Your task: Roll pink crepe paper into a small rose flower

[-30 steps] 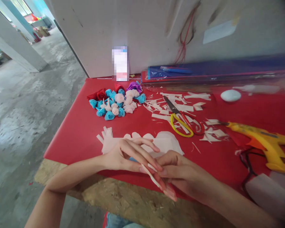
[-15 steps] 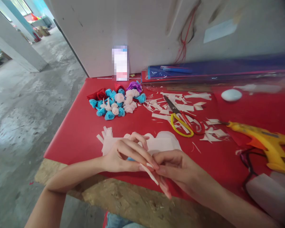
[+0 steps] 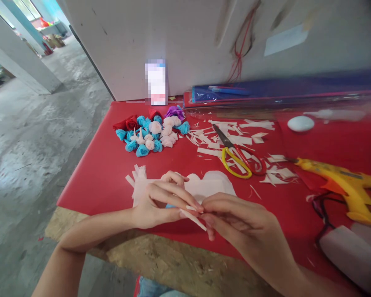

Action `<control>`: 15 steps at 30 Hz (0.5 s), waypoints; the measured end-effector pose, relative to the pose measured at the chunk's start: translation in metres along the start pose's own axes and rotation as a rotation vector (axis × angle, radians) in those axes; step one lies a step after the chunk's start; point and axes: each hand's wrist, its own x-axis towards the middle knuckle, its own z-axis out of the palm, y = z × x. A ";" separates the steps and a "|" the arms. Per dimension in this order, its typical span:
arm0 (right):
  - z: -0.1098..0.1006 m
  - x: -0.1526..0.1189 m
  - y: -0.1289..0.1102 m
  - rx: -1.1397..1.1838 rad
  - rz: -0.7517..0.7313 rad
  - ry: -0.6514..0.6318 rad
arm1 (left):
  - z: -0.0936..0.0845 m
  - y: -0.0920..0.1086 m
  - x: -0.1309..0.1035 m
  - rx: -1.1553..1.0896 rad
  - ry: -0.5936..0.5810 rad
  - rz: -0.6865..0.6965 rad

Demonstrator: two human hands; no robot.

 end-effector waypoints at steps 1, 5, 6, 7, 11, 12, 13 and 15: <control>0.000 0.000 -0.002 -0.037 -0.035 -0.003 | 0.001 0.000 0.000 0.000 0.006 0.000; 0.002 0.000 -0.004 -0.124 -0.071 0.018 | 0.004 0.002 -0.001 -0.005 0.041 -0.016; 0.003 0.000 -0.004 -0.128 -0.056 0.030 | 0.004 0.002 -0.001 -0.003 0.053 -0.021; 0.004 0.000 -0.003 -0.123 -0.040 0.044 | 0.005 0.002 -0.001 0.000 0.064 -0.025; 0.005 0.000 -0.001 -0.066 -0.005 0.050 | 0.007 0.001 -0.001 0.011 0.078 -0.018; 0.004 0.000 -0.001 -0.046 0.009 0.031 | 0.007 0.001 0.000 0.008 0.076 -0.013; 0.003 0.000 -0.002 -0.012 0.037 0.005 | 0.007 0.001 0.000 0.004 0.072 -0.009; 0.001 -0.001 -0.002 0.116 0.155 -0.062 | 0.007 0.001 0.002 -0.016 0.052 -0.004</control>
